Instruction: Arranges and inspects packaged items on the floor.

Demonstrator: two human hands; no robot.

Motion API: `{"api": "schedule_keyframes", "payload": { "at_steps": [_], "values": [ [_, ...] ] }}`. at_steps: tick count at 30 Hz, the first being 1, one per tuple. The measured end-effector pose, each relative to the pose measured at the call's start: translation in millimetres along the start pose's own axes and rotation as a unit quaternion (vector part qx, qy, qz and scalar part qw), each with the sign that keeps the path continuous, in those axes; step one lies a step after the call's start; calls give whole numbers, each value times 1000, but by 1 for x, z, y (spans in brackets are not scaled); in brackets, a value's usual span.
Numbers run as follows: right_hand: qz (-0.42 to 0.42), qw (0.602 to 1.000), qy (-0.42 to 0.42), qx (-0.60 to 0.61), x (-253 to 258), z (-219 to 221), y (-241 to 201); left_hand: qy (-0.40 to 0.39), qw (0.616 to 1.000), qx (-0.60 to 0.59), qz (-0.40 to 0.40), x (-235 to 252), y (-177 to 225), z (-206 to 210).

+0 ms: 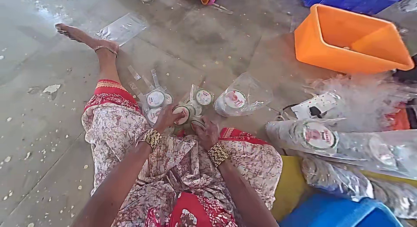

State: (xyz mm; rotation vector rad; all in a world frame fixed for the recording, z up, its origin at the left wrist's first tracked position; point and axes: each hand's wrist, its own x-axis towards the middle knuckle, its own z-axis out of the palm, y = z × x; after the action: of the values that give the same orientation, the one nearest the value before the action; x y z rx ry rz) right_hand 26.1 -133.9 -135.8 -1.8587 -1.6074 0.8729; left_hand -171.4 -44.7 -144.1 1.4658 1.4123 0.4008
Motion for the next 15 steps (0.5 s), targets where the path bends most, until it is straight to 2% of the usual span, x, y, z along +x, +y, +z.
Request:
{"api": "schedule_keyframes", "payload": {
  "at_steps": [2,4,6,8,10,12,13,15],
  "values": [
    [-17,988,65,143,-5,-5,1,124,984,-125,24,-29,-6,-1],
    [-10,949,111,296,-17,-22,-9,235,931,-276,40,-56,-9,-4],
    [-1,909,115,401,-30,-50,-31,283,880,-376,57,-74,-13,-12],
    [-22,878,91,469,-43,-70,-51,290,860,-415,63,-87,-10,-17],
    [-46,848,81,521,-53,-75,-69,248,872,-418,59,-103,4,-13],
    [-35,827,101,553,-59,-67,-91,192,876,-439,58,-119,22,3],
    [-17,829,122,545,-61,-60,-100,176,867,-462,54,-126,32,14],
    [-13,861,155,484,-63,-43,-105,172,826,-535,43,-139,51,36]
  ]
}}
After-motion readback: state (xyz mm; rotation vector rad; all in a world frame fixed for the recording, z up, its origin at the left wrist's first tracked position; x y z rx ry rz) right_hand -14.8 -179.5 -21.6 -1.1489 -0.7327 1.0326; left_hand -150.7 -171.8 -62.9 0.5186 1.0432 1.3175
